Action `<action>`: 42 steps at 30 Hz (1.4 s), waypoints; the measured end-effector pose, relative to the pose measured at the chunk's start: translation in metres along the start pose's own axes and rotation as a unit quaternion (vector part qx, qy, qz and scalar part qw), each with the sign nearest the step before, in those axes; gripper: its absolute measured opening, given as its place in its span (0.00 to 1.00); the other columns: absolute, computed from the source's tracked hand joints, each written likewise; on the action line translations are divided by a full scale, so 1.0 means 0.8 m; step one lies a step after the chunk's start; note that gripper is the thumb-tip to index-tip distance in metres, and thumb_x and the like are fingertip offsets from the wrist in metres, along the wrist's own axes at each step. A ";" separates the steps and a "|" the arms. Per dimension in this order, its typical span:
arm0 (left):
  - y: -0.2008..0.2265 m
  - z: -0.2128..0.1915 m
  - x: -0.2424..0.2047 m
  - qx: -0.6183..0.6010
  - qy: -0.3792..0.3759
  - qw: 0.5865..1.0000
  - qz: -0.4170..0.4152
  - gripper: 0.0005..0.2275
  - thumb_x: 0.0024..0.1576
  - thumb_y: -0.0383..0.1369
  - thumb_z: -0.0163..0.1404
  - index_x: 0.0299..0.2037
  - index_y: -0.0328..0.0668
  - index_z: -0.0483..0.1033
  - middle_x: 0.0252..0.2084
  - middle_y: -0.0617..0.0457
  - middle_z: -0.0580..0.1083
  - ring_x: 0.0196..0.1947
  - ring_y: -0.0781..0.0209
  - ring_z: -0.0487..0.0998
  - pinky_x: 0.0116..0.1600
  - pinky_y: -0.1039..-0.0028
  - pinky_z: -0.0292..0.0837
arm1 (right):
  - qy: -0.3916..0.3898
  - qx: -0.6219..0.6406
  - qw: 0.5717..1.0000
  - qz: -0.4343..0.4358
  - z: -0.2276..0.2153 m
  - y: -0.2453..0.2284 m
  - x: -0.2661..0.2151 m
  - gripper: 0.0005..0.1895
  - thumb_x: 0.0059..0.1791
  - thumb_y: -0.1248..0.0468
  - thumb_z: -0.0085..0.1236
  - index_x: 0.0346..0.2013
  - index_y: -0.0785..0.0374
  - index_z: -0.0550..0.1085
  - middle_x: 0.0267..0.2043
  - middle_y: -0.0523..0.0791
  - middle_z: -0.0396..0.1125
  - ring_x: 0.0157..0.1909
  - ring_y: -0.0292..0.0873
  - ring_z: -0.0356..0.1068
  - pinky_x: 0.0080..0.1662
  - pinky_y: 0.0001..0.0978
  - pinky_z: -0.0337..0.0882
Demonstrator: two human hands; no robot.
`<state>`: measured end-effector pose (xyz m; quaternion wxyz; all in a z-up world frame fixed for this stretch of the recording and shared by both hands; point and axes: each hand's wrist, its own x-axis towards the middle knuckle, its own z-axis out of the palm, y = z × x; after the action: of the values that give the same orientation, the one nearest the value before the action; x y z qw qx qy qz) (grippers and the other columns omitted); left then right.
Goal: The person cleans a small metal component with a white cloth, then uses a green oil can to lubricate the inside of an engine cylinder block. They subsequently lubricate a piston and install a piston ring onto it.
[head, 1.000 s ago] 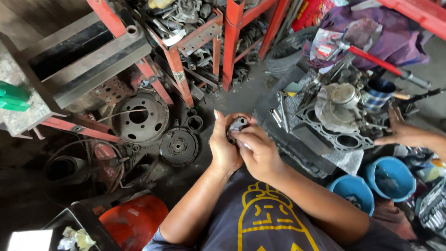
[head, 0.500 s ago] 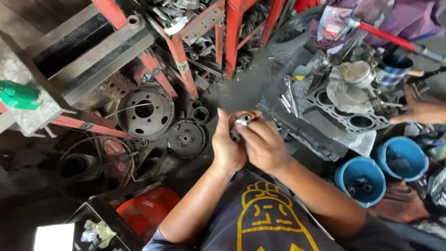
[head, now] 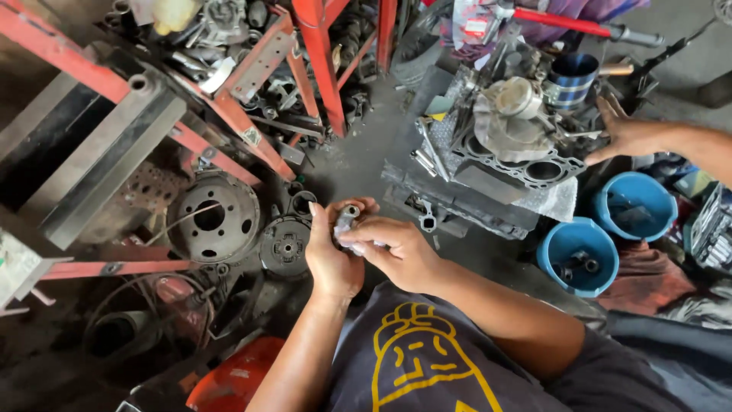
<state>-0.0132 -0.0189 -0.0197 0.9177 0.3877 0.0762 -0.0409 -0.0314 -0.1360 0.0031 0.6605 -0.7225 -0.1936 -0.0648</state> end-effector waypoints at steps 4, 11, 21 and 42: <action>-0.016 0.020 0.002 0.041 -0.025 0.999 -0.012 0.32 0.68 0.54 0.30 0.36 0.30 0.76 0.43 0.32 0.78 0.45 0.44 0.80 0.51 0.65 0.74 | 0.003 0.033 0.999 0.036 -0.024 0.017 -0.012 0.07 0.52 0.70 0.57 0.42 0.66 0.81 0.34 0.50 0.74 0.35 0.42 0.72 0.40 0.38 0.74; -0.070 0.059 0.015 0.072 0.003 0.997 -0.024 0.28 0.68 0.49 0.35 0.37 0.27 0.78 0.42 0.31 0.78 0.45 0.44 0.79 0.53 0.64 0.73 | 0.115 -0.030 0.981 0.155 -0.082 0.041 -0.015 0.13 0.45 0.69 0.68 0.40 0.66 0.74 0.32 0.52 0.76 0.31 0.43 0.73 0.35 0.36 0.74; -0.129 0.104 0.038 0.018 0.031 0.998 -0.052 0.23 0.69 0.42 0.40 0.39 0.24 0.80 0.36 0.34 0.80 0.38 0.48 0.82 0.49 0.67 0.77 | 0.120 -0.097 0.978 0.138 -0.145 0.056 -0.007 0.30 0.45 0.65 0.71 0.61 0.55 0.72 0.46 0.44 0.79 0.48 0.39 0.78 0.48 0.36 0.76; -0.105 0.175 0.118 -0.047 0.028 0.976 -0.211 0.24 0.68 0.47 0.42 0.35 0.33 0.81 0.30 0.39 0.79 0.29 0.51 0.81 0.36 0.74 0.79 | 0.234 -0.155 0.954 0.104 -0.156 0.109 0.031 0.17 0.52 0.69 0.57 0.56 0.56 0.74 0.46 0.47 0.76 0.47 0.55 0.77 0.50 0.44 0.76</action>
<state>0.0837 -0.1793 0.0007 0.9032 0.3203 0.1835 -0.2192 0.0435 -0.2584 -0.0542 0.5703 -0.7968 0.0549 -0.1922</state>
